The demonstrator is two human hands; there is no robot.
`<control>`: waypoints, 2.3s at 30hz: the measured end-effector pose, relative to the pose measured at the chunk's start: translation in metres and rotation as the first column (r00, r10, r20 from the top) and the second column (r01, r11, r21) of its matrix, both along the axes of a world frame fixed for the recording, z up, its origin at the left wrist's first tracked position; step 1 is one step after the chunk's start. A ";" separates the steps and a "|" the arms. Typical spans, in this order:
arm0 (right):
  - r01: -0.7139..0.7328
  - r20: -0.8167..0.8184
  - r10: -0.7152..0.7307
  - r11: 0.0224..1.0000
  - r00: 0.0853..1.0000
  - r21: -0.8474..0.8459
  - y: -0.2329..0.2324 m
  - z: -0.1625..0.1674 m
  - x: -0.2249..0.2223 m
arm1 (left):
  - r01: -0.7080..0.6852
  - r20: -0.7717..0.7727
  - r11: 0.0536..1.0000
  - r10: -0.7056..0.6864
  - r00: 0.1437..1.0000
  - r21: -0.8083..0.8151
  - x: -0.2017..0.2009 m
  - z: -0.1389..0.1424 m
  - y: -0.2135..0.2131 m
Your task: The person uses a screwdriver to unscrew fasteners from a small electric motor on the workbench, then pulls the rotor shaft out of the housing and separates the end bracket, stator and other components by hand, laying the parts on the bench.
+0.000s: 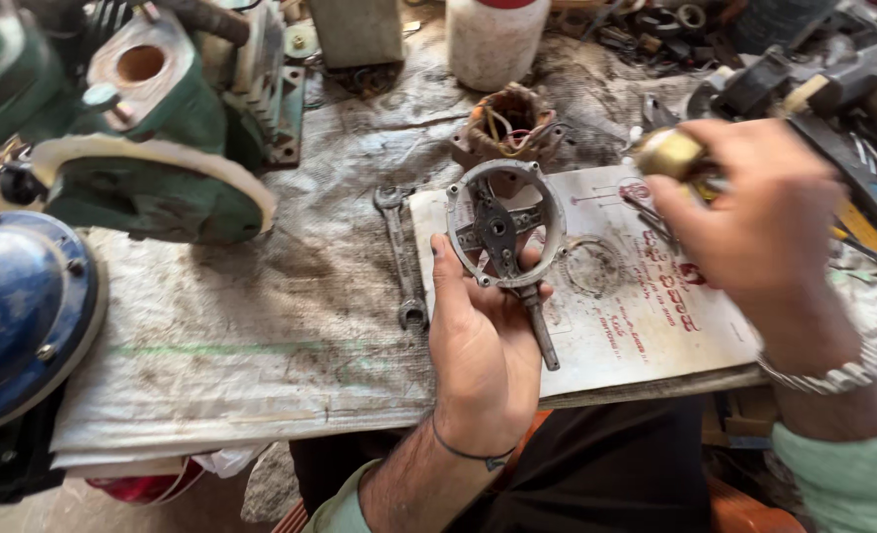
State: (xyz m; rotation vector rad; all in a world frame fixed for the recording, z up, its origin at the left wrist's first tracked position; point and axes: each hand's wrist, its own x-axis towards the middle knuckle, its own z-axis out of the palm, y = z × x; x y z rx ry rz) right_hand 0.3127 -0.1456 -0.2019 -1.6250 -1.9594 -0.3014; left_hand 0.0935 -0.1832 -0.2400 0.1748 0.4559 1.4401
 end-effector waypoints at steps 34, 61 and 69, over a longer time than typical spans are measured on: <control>-0.251 -0.481 0.097 0.931 0.872 -0.267 -0.070 -0.075 0.121 | 0.250 -0.253 0.891 -0.160 0.954 0.379 -0.003 -0.005 0.001; -0.454 -0.537 0.334 0.885 0.775 -0.103 -0.054 0.039 -0.034 | 0.254 -0.233 0.882 -0.171 0.957 0.397 0.008 0.005 -0.007; -0.648 -0.367 0.599 0.762 0.711 -0.012 -0.037 0.034 -0.011 | 0.348 -0.366 0.836 -0.194 0.910 0.423 0.003 0.010 -0.010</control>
